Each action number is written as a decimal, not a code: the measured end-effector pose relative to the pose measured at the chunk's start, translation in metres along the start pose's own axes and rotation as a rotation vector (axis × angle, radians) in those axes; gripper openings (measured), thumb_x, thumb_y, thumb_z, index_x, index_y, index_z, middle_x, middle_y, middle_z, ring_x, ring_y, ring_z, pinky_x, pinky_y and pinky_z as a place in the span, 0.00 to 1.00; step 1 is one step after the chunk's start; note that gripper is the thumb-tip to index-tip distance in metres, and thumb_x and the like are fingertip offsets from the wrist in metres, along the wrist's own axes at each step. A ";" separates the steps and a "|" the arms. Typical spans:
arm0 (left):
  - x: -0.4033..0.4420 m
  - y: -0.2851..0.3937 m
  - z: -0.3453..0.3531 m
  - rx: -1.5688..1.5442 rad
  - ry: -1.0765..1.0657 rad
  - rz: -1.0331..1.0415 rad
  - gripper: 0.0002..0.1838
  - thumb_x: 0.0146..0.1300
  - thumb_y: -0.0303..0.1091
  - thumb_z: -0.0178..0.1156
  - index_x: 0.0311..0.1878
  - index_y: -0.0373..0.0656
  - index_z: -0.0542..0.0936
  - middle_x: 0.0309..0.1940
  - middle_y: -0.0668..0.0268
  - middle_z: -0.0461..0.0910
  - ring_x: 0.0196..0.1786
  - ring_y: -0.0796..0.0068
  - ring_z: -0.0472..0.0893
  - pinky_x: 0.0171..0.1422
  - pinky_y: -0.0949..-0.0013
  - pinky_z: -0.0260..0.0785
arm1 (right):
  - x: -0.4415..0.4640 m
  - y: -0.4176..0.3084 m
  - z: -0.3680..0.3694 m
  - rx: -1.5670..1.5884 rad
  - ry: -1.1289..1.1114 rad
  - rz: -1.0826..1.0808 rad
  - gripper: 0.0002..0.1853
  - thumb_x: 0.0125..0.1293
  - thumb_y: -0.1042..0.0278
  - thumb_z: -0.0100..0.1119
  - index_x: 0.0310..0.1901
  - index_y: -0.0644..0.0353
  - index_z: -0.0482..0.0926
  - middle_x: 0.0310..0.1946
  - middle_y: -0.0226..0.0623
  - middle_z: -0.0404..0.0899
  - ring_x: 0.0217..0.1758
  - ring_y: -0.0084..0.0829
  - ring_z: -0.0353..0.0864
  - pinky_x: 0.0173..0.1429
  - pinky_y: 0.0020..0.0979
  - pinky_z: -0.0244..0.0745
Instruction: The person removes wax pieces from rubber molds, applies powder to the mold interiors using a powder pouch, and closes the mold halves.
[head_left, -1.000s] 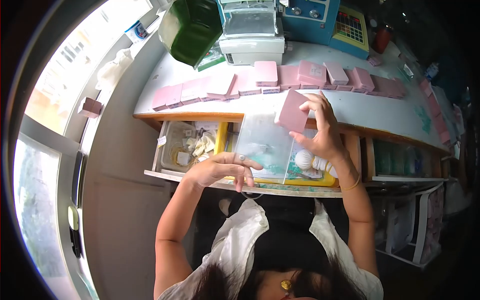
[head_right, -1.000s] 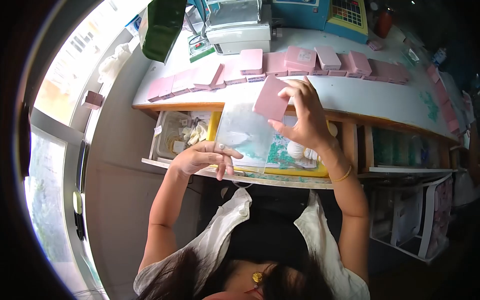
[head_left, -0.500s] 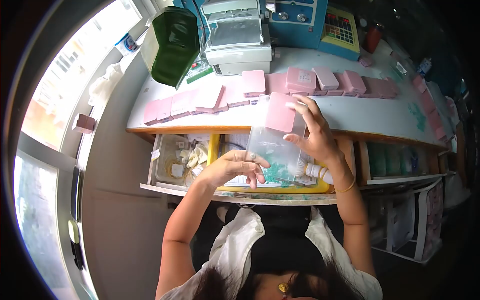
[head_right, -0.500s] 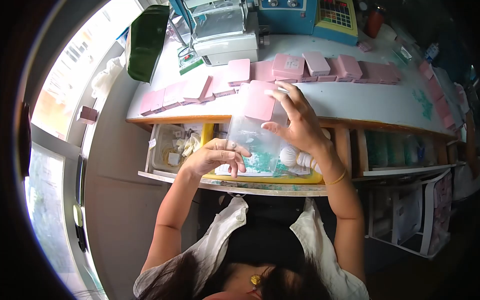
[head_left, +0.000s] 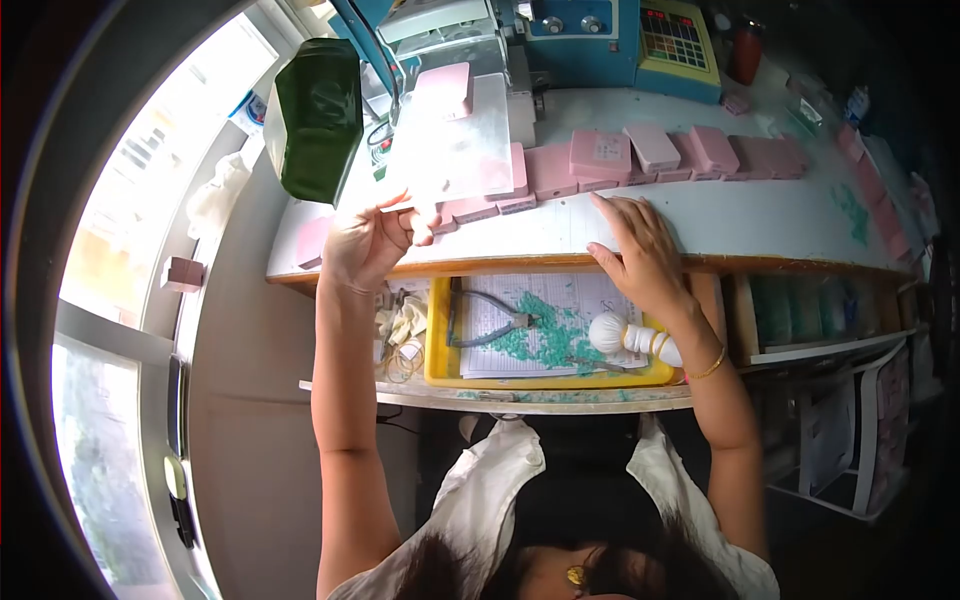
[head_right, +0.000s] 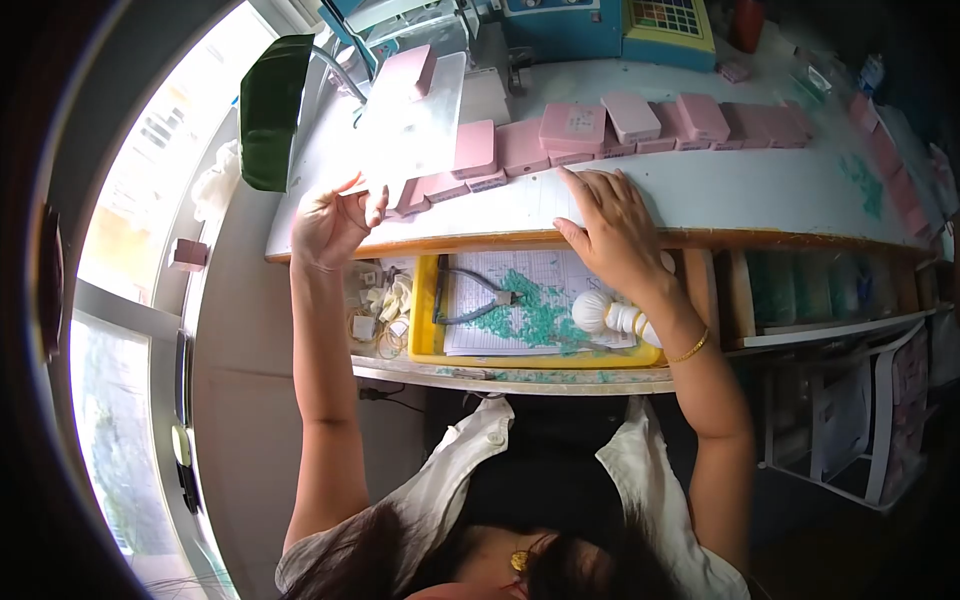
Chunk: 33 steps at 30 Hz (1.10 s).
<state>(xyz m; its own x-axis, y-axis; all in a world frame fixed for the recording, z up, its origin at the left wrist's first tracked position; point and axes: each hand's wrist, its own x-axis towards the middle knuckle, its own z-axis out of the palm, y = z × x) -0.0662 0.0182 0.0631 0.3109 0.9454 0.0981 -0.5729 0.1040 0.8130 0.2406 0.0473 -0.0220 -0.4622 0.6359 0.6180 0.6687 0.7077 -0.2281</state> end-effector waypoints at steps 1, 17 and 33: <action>0.003 -0.001 0.006 -0.057 0.072 0.034 0.15 0.65 0.29 0.46 0.44 0.24 0.73 0.33 0.45 0.79 0.30 0.59 0.81 0.38 0.65 0.73 | 0.000 0.000 0.000 -0.013 -0.010 0.002 0.26 0.62 0.59 0.55 0.59 0.61 0.66 0.49 0.43 0.73 0.55 0.42 0.70 0.67 0.43 0.58; 0.108 -0.013 -0.026 0.100 0.423 0.285 0.08 0.62 0.32 0.59 0.36 0.36 0.74 0.32 0.53 0.82 0.33 0.68 0.84 0.35 0.75 0.80 | 0.000 0.000 0.002 -0.047 0.006 -0.002 0.23 0.62 0.59 0.56 0.56 0.59 0.70 0.49 0.40 0.73 0.54 0.40 0.71 0.66 0.44 0.58; 0.061 -0.048 0.001 2.224 0.461 0.597 0.39 0.63 0.45 0.54 0.70 0.37 0.50 0.71 0.49 0.46 0.73 0.52 0.48 0.74 0.56 0.43 | 0.003 0.155 -0.073 -0.270 0.427 0.241 0.17 0.67 0.61 0.46 0.50 0.64 0.73 0.45 0.48 0.76 0.50 0.47 0.73 0.55 0.40 0.68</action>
<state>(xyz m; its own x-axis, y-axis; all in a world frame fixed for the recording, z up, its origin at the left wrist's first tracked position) -0.0187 0.0704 0.0308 0.1762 0.7480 0.6399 0.9825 -0.1731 -0.0682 0.3852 0.1366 -0.0006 -0.0383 0.5495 0.8346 0.8777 0.4178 -0.2348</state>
